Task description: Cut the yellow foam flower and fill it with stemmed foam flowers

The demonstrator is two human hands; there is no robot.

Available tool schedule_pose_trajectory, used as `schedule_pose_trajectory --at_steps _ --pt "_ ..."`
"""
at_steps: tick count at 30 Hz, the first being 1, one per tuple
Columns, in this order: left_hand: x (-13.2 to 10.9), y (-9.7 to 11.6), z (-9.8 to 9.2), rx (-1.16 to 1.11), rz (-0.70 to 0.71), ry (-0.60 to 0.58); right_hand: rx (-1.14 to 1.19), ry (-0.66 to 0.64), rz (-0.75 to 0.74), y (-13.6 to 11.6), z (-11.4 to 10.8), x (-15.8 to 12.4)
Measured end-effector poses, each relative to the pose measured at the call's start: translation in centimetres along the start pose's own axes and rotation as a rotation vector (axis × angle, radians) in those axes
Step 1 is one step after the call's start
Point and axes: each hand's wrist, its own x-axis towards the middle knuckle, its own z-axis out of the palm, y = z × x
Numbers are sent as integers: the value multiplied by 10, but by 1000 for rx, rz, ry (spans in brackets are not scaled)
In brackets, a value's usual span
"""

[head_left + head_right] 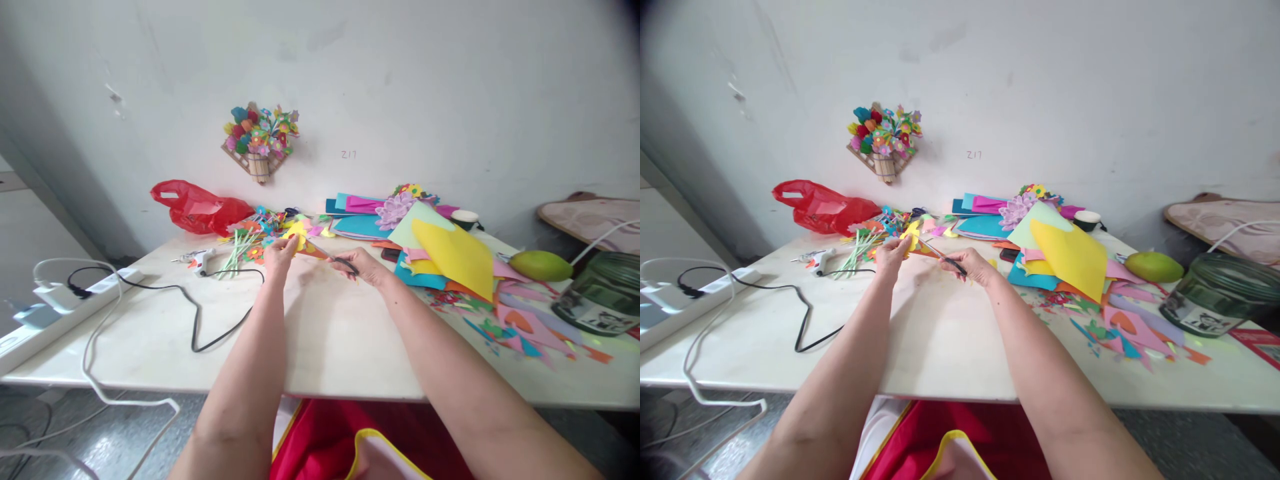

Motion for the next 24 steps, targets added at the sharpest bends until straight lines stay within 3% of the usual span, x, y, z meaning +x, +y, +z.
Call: schedule_pose_trajectory --at_steps 12,24 --pt "-3 12 -3 -142 11 -108 6 -88 19 -1 -6 -5" --pt "2 14 -11 -87 246 -206 -37 -114 44 -8 -27 -9"
